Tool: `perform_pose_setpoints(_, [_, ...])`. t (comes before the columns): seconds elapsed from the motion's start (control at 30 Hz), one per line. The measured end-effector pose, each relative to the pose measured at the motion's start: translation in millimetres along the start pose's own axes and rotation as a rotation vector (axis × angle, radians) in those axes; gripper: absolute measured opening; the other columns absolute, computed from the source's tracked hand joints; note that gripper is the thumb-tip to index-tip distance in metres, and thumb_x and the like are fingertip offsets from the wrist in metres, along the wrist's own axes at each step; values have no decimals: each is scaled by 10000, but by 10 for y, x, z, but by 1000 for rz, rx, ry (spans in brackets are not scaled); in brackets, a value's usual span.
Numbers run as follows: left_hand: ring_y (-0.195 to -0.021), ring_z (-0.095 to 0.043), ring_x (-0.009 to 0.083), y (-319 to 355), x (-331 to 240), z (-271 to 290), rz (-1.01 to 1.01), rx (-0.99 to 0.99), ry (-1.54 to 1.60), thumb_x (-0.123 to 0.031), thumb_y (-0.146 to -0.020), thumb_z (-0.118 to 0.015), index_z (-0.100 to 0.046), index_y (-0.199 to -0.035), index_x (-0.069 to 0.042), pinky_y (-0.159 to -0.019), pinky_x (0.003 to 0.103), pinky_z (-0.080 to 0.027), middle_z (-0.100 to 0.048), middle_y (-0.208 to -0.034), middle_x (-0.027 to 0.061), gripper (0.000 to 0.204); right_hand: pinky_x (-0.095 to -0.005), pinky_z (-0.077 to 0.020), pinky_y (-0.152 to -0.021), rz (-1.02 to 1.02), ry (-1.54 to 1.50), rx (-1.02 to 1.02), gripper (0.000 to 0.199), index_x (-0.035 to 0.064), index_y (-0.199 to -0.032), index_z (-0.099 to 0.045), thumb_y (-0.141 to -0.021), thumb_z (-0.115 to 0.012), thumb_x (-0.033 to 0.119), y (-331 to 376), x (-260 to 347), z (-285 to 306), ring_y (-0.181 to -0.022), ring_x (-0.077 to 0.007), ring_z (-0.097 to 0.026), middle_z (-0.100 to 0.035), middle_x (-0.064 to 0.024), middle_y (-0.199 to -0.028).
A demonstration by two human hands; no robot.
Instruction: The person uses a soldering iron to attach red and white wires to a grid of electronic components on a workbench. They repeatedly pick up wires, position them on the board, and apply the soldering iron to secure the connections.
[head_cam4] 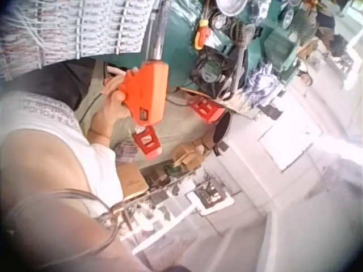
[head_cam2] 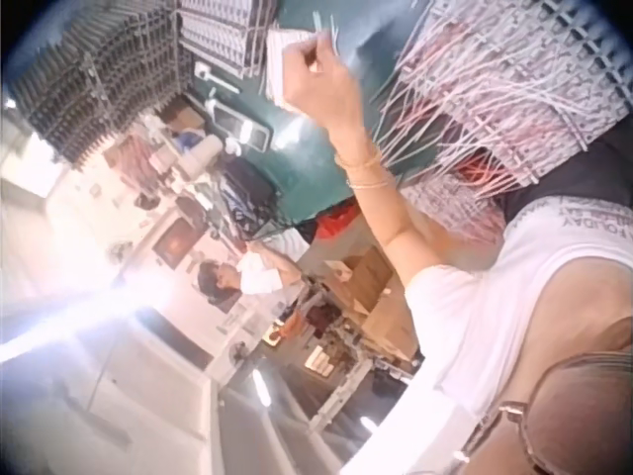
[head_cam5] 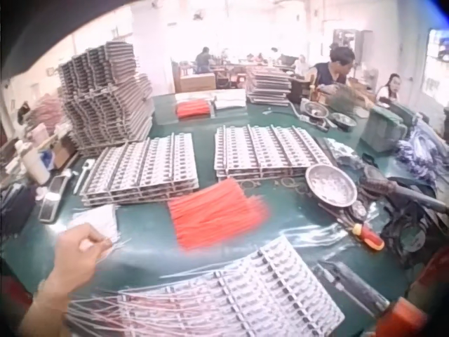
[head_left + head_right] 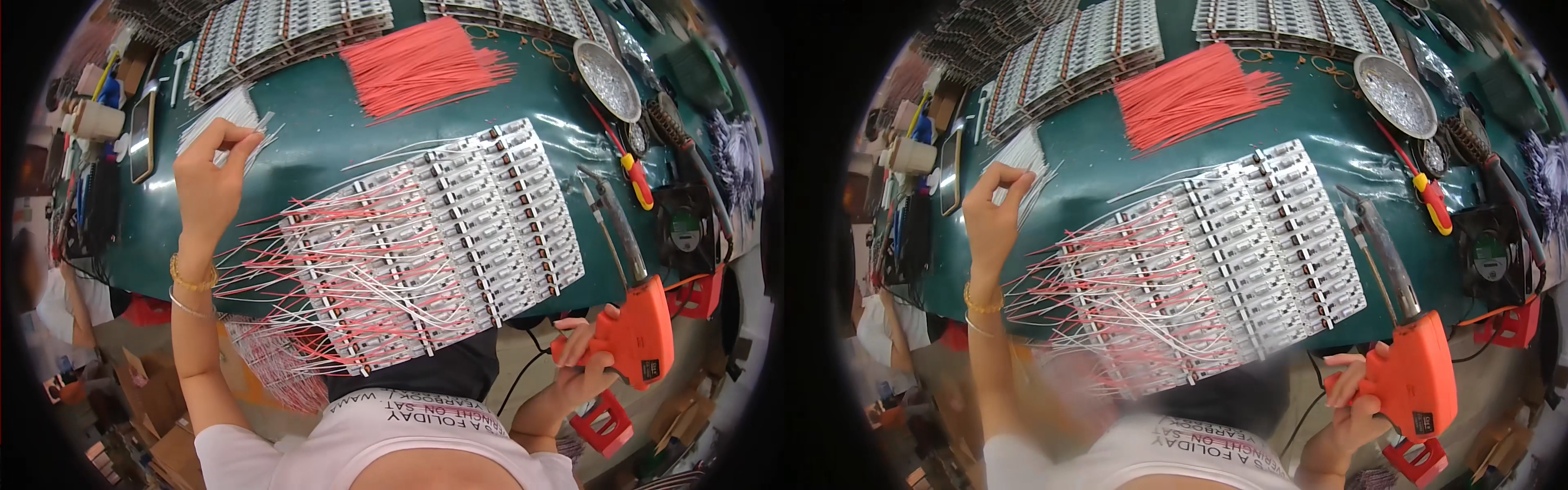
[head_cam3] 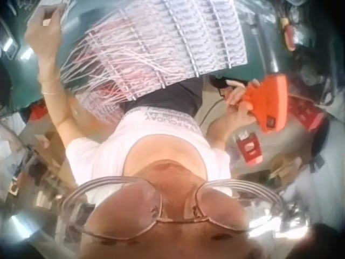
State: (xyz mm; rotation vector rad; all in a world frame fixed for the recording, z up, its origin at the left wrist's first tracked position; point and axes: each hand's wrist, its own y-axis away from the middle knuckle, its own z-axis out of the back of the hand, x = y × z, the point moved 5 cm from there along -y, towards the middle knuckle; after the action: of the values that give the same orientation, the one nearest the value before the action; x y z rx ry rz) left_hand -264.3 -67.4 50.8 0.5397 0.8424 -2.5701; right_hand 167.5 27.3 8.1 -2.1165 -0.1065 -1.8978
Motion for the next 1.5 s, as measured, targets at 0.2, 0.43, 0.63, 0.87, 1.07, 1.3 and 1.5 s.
perform_pose_setpoints(0.2, [-613, -547, 81, -3, -749, -628, 349, 456, 588, -76, -863, -698, -642, -828, 19, -520, 257, -403, -652, -702, 74, 115, -303, -509, -527, -30, 52, -32, 783, -126, -1287, -415, -887, -638, 510, 54, -57, -200, -420, -114, -450, -472, -22, -538])
perform_pose_setpoints(0.43, [-701, -577, 215, -88, -1259, -1252, -93, 386, 351, -134, -832, -711, -639, -791, -26, -775, 336, -394, -657, -744, 70, 136, -252, -437, -453, -94, 136, -60, 852, -139, -1303, -395, -856, -663, 535, -2, -78, -321, -408, -106, -455, -479, -14, -526])
perform_pose_setpoints(0.63, [-693, -557, 209, -96, -1242, -1341, -118, 405, 262, -144, -838, -700, -634, -771, -42, -732, 335, -377, -639, -714, 55, 139, -239, -392, -431, -158, 165, -75, 857, -157, -1268, -412, -847, -669, 544, -2, -112, -338, -406, -98, -442, -471, -3, -524])
perform_pose_setpoints(0.87, [-686, -556, 221, -95, -1254, -1356, -176, 385, 229, -133, -825, -714, -621, -755, -45, -709, 349, -374, -624, -699, 56, 146, -243, -376, -432, -191, 292, -14, 770, -151, -1206, -453, -863, -684, 498, 55, -241, -236, -411, -98, -427, -455, 0, -528])
perform_pose_setpoints(1.07, [-679, -546, 234, -82, -1256, -1366, -219, 344, 222, -119, -812, -721, -613, -749, -49, -693, 360, -367, -614, -693, 59, 144, -246, -380, -434, -227, 279, -8, 714, -135, -1173, -470, -862, -701, 465, 79, -238, -261, -413, -98, -426, -453, -9, -530])
perform_pose_setpoints(1.3, [-684, -524, 239, -61, -1243, -1385, -237, 334, 215, -112, -812, -716, -605, -751, -58, -683, 366, -349, -602, -689, 49, 138, -235, -385, -444, -203, 236, -45, 737, -143, -1240, -448, -877, -688, 453, 123, -245, -168, -412, -93, -423, -464, -3, -536])
perform_pose_setpoints(1.5, [-678, -521, 240, -64, -1264, -1378, -240, 329, 208, -116, -810, -718, -604, -746, -60, -682, 372, -344, -599, -685, 49, 142, -230, -387, -446, -152, 217, -25, 789, -150, -1274, -428, -875, -672, 485, 72, -208, -243, -413, -91, -433, -466, 6, -534])
